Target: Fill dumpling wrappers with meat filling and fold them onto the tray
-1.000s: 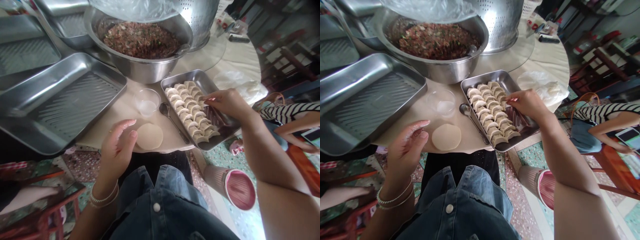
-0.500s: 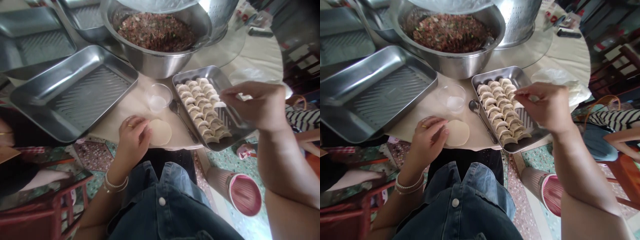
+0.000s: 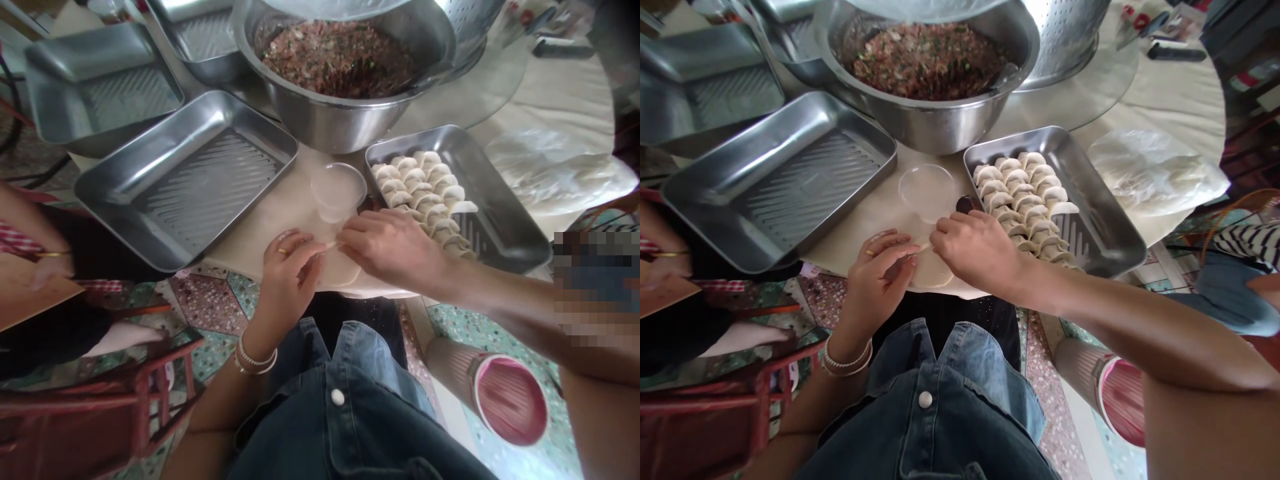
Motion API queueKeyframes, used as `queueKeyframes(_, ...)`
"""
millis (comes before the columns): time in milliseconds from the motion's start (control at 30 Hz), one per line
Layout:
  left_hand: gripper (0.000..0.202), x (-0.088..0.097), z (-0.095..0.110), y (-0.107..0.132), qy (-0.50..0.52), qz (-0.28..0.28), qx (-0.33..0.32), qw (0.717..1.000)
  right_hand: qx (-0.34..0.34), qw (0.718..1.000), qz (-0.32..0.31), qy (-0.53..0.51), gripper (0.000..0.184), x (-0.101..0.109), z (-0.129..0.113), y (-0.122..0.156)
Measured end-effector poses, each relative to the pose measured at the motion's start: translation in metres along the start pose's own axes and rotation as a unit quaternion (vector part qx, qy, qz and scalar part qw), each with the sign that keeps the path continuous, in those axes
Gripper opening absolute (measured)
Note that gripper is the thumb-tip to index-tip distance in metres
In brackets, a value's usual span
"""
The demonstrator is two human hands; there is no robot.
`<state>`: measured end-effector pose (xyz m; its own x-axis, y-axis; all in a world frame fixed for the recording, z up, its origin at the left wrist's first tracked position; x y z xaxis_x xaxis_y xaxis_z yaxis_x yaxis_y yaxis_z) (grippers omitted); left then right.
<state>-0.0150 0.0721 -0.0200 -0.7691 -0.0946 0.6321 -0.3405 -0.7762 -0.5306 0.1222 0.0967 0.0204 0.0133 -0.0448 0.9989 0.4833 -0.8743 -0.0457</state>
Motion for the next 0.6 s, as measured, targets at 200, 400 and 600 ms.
queueKeyframes(200,0.039,0.001,0.001,-0.006,0.037,0.006,-0.002,0.999,0.068,0.996,0.064,-0.001,0.021,0.028,-0.011,0.015)
queueKeyframes(400,0.022,0.006,0.016,-0.012,0.224,0.024,-0.015,0.974,0.092,0.982,0.12,-0.114,0.02,0.065,-0.013,0.031)
queueKeyframes(600,0.021,0.006,-0.005,-0.003,0.396,0.151,0.228,0.876,-0.116,0.931,0.297,-0.18,0.034,0.092,0.067,0.013)
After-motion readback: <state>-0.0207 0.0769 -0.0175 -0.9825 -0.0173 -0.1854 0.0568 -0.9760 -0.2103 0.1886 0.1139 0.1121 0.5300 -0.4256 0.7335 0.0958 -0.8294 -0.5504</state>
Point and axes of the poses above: each hand's wrist, its own y-axis away from the middle knuckle, its own x-axis out of the back of the hand, z = x × y, the point moved 6 cm from there along -y, towards the middle knuckle, and after that the axes turned 10 degrees about -x, right-handed, at the moved point
